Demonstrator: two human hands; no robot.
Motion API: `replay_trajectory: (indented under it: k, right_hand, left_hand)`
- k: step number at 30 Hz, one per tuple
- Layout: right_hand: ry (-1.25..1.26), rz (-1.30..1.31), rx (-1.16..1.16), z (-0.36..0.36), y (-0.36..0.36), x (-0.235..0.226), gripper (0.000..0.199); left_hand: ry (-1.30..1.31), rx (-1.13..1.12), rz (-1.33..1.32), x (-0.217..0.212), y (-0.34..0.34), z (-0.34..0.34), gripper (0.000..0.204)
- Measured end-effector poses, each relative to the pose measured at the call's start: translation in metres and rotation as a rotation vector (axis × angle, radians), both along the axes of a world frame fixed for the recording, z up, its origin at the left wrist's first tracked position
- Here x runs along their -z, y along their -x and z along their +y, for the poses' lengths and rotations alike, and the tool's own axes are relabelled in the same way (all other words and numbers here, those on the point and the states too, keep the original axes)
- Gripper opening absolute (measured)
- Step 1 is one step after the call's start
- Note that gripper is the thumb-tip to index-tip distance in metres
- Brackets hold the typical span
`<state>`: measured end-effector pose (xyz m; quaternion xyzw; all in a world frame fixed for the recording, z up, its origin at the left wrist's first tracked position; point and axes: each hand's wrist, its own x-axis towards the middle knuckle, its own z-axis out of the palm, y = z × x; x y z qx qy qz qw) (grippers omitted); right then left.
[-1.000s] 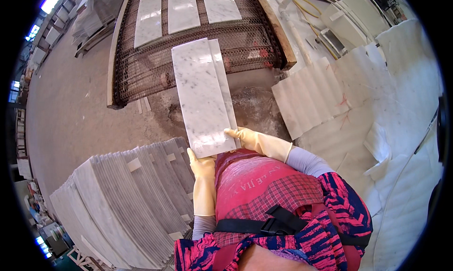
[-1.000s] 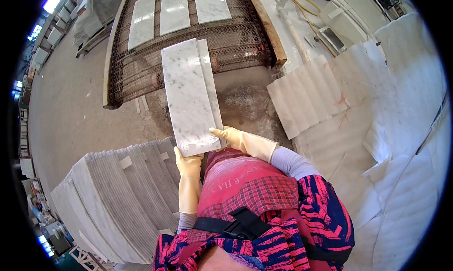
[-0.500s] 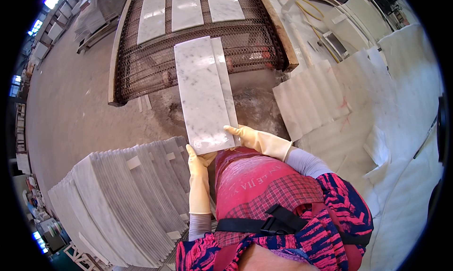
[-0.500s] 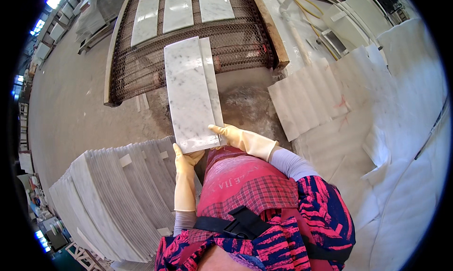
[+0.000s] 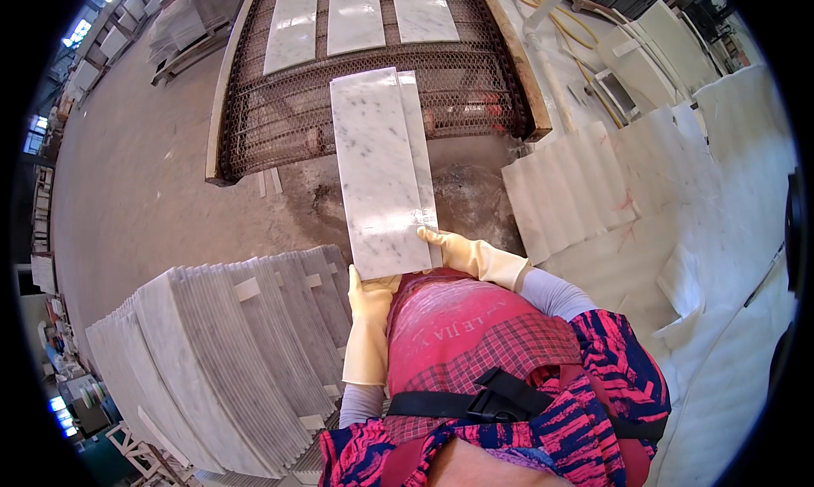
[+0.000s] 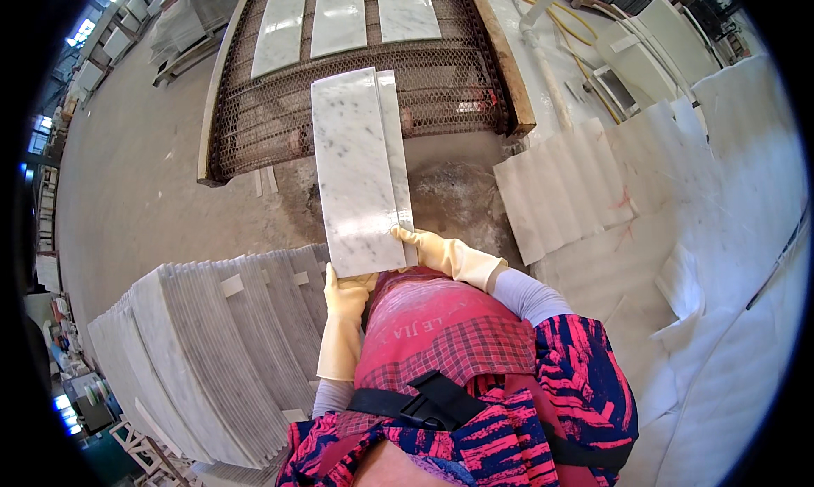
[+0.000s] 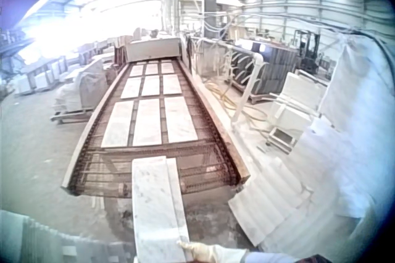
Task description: The person picks up rectangular tiles from a stack and places them one by one onto a moving conveyor belt. The tiles are handled with gloved hands and arranged in rows on the belt as it advances.
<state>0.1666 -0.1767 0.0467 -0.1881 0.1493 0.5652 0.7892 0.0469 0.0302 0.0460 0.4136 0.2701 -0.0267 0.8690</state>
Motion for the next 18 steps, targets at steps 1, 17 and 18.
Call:
replay_trajectory:
  k: [1,17,18]
  right_hand:
    - [0.000,-0.013,-0.005,-0.001,0.000,-0.003,0.060]
    - [0.414,-0.143,-0.127,0.010,-0.015,-0.009,0.064]
    - [0.470,-0.148,-0.109,0.012,-0.013,-0.012,0.063]
  left_hand:
    - [0.042,-0.008,-0.017,0.012,0.000,0.003,0.050]
    - [-0.519,0.209,0.222,-0.035,-0.008,-0.004,0.047]
    - [-0.505,0.197,0.290,-0.045,-0.009,-0.006,0.047]
